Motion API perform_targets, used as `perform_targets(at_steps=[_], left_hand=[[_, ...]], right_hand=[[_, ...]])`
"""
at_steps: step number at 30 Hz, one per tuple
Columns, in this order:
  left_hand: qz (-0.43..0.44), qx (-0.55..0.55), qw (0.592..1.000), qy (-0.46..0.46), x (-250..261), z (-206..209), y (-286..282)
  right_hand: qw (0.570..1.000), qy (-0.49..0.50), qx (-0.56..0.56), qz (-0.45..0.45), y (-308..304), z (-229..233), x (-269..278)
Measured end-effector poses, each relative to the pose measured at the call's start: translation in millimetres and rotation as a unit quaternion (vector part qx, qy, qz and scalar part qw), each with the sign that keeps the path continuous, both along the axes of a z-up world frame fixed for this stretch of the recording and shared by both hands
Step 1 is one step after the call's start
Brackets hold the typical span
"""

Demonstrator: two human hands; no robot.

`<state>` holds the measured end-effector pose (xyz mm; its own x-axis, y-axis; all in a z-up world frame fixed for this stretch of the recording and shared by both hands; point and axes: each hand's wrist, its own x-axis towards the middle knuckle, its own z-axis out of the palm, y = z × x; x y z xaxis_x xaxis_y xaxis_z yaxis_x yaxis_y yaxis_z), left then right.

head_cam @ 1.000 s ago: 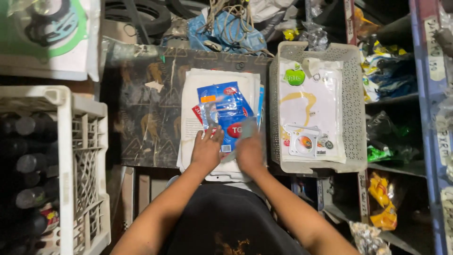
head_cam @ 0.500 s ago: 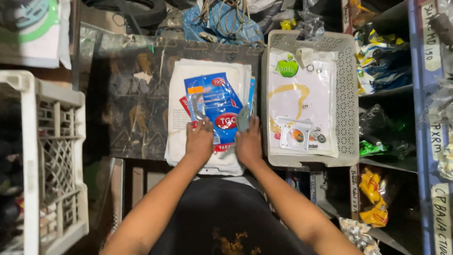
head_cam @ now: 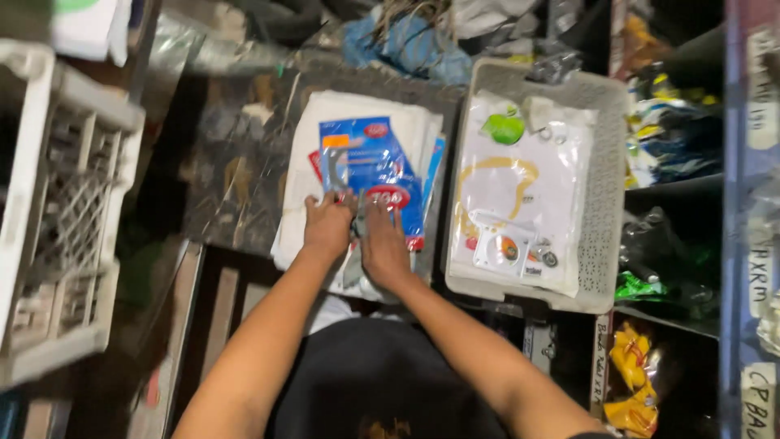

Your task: The person cleans various mechanical parts, including a white plastic component and a metal gasket, using a grey cloth. They wipe the items on a table and place them into a white plastic basket.

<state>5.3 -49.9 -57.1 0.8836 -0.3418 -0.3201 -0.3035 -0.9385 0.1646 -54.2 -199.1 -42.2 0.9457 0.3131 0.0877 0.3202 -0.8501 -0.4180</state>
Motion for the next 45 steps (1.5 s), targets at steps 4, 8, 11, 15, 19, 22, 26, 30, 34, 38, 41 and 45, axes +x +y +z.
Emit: perform_targets(at_steps=[4, 8, 11, 15, 19, 22, 26, 30, 34, 38, 41, 45], left_hand=[[0.025, 0.006, 1.000, 0.005, -6.4, 17.0, -5.8], [0.054, -0.007, 0.998, 0.012, -15.8, 25.3, -6.3], [0.050, -0.001, 0.998, 0.026, -17.6, 43.0, -5.7], [0.087, -0.019, 0.992, 0.095, -14.0, 92.9, -11.3], [0.103, -0.044, 0.988, 0.110, -6.0, 49.0, -0.9], [0.120, -0.112, 0.977, 0.134, -5.4, 40.7, 12.8], [0.088, -0.148, 0.971, 0.164, -17.8, 60.5, 20.2], [0.053, -0.118, 0.980, 0.150, 2.5, 45.8, 31.3], [0.062, -0.143, 0.968, 0.198, 13.6, 70.5, 28.7], [0.025, -0.077, 0.984, 0.156, 20.6, 50.2, 30.9], [0.006, -0.075, 0.984, 0.160, 27.1, 49.3, 26.6], [-0.016, -0.079, 0.987, 0.137, 32.9, 3.7, 12.9]], right_hand=[[0.991, -0.050, 0.122, -0.006, -9.3, -7.6, -10.4], [0.995, 0.026, 0.007, 0.091, -13.2, -3.1, -20.5], [0.992, 0.049, -0.075, 0.095, -9.4, -2.0, -18.1], [0.991, 0.069, -0.105, 0.036, -8.4, 10.9, -12.4], [0.990, 0.050, -0.130, 0.011, -1.5, 11.3, -0.5], [0.989, 0.068, -0.131, -0.002, 5.5, 19.2, 20.5], [0.987, 0.039, -0.150, -0.050, 15.9, 3.8, 41.9], [0.981, 0.028, -0.190, 0.034, 36.0, -1.9, 79.1], [0.979, 0.041, -0.171, -0.102, 18.5, -5.9, 87.2], [0.980, 0.020, -0.183, -0.069, 35.2, -14.1, 71.9], [0.983, 0.024, -0.112, -0.146, 22.0, -8.1, 65.3], [0.955, 0.006, 0.031, -0.296, 19.0, -14.9, 41.9]])
